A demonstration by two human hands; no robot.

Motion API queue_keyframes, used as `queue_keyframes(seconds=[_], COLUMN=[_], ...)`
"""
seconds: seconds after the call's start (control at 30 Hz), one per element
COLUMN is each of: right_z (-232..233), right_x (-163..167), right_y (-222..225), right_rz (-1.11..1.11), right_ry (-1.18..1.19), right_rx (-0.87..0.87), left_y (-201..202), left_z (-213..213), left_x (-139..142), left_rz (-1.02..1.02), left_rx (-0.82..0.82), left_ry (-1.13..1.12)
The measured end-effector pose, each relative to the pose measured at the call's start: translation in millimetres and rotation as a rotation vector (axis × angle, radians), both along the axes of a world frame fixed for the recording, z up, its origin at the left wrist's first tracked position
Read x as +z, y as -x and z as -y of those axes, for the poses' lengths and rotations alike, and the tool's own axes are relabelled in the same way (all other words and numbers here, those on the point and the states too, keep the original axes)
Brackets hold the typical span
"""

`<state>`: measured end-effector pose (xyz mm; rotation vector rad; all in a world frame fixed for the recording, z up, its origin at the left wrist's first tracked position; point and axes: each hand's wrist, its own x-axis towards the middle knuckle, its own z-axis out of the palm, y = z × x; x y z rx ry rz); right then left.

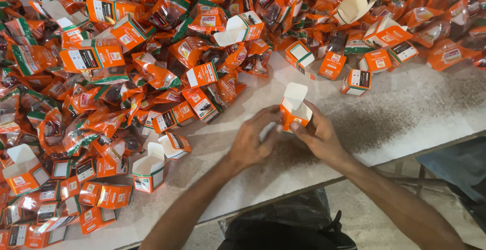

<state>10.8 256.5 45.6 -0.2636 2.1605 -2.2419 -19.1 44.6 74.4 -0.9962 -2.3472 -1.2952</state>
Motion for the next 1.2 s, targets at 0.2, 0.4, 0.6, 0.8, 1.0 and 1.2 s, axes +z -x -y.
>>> queue_keyframes(seconds=[0.2, 0.4, 0.6, 0.8, 1.0, 1.2], right_z=[14, 8, 10, 12, 16, 18], right_x=[14, 21, 11, 4, 11, 14], right_y=[-6, -5, 2, 2, -3, -6], right_rz=[-0.375, -0.430, -0.394, -0.451, -0.461, -0.480], right_ry=[-0.603, -0.547, -0.591, -0.587, -0.557, -0.605], right_rx=[0.011, 0.073, 0.034, 0.063, 0.051, 0.041], left_y=[55, 53, -31, -29, -33, -35], left_z=[42, 50, 41, 32, 11, -11], left_x=[-10, 3, 3, -14, -2, 3], left_rz=[-0.389, -0.009, -0.291, -0.513, -0.427, 0.031], left_rx=[0.578, 0.339, 0.074, 0.020, 0.208, 0.383], left_ry=[0.642, 0.305, -0.126, 0.301, 0.294, 0.068])
